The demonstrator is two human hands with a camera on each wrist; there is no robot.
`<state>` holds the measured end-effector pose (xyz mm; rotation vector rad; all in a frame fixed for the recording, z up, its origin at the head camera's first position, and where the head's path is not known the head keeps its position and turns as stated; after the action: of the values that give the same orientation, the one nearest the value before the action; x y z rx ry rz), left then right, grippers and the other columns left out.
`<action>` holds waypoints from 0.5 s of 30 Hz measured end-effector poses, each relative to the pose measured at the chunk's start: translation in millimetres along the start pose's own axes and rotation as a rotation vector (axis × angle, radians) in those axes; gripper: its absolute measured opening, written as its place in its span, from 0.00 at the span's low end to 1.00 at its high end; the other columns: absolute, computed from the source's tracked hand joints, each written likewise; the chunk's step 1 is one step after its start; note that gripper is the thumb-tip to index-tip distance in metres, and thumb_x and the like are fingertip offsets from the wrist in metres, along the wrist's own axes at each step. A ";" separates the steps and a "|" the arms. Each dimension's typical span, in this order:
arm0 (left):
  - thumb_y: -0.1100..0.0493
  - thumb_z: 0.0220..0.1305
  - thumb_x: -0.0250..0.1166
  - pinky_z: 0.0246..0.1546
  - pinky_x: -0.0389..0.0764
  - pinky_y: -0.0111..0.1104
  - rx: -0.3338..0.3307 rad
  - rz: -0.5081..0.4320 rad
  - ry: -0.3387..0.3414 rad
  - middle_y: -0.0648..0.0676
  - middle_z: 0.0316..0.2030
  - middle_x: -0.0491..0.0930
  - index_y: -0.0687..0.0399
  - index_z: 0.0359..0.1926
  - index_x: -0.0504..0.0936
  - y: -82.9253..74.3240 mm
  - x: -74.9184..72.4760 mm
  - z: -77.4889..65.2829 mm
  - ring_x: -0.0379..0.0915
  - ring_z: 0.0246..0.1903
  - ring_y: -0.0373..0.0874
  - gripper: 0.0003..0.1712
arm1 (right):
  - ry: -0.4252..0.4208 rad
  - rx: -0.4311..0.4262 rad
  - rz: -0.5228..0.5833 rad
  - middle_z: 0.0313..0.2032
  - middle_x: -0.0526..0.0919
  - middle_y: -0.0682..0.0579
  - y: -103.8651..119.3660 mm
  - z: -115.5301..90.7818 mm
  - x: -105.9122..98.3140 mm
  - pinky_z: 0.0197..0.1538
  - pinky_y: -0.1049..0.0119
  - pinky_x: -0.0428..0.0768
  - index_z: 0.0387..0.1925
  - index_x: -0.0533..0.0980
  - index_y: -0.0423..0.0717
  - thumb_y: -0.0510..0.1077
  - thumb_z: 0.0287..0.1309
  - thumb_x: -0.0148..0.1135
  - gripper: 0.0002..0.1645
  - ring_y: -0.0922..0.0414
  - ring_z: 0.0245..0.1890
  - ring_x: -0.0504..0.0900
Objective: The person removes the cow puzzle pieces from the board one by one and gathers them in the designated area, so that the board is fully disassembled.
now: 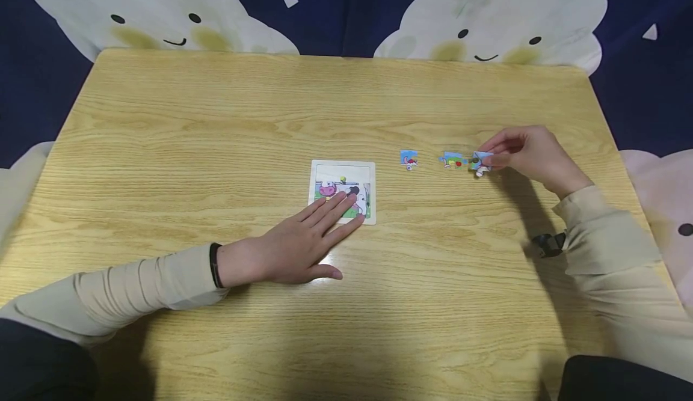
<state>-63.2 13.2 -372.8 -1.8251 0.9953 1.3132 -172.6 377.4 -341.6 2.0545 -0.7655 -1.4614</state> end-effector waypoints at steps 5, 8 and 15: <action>0.28 0.69 0.43 0.72 0.38 0.44 0.001 -0.010 0.001 0.65 0.76 0.30 0.54 0.78 0.38 -0.1 -0.2 -0.5 0.25 0.75 0.56 0.51 | -0.001 0.042 0.000 0.29 0.84 0.55 -21.7 3.4 -11.1 0.34 0.68 0.82 0.44 0.83 0.41 0.39 0.62 0.66 0.10 0.61 0.29 0.83; 0.29 0.69 0.44 0.72 0.38 0.44 0.002 -0.019 -0.006 0.65 0.76 0.30 0.54 0.78 0.39 -0.3 -0.5 -1.1 0.25 0.75 0.56 0.51 | -0.011 0.043 -0.007 0.28 0.84 0.57 -26.7 5.7 -11.2 0.33 0.68 0.81 0.42 0.84 0.40 0.39 0.61 0.67 0.09 0.62 0.28 0.82; 0.29 0.69 0.45 0.72 0.40 0.44 0.012 -0.024 -0.031 0.65 0.76 0.32 0.55 0.78 0.41 0.3 -1.2 -1.3 0.27 0.75 0.56 0.51 | -0.055 0.037 -0.143 0.28 0.83 0.63 -32.0 9.5 -9.0 0.28 0.69 0.78 0.44 0.83 0.37 0.42 0.61 0.67 0.14 0.64 0.26 0.79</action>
<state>-63.1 12.1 -371.3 -1.7972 0.9600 1.3147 -179.0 405.8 -360.2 2.1429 -0.6835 -1.5992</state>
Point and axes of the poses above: each hand's wrist, its own z-axis towards the middle knuckle, its own x-axis out of the palm, y = z × x, the point moved 5 cm from there along z, towards the middle knuckle
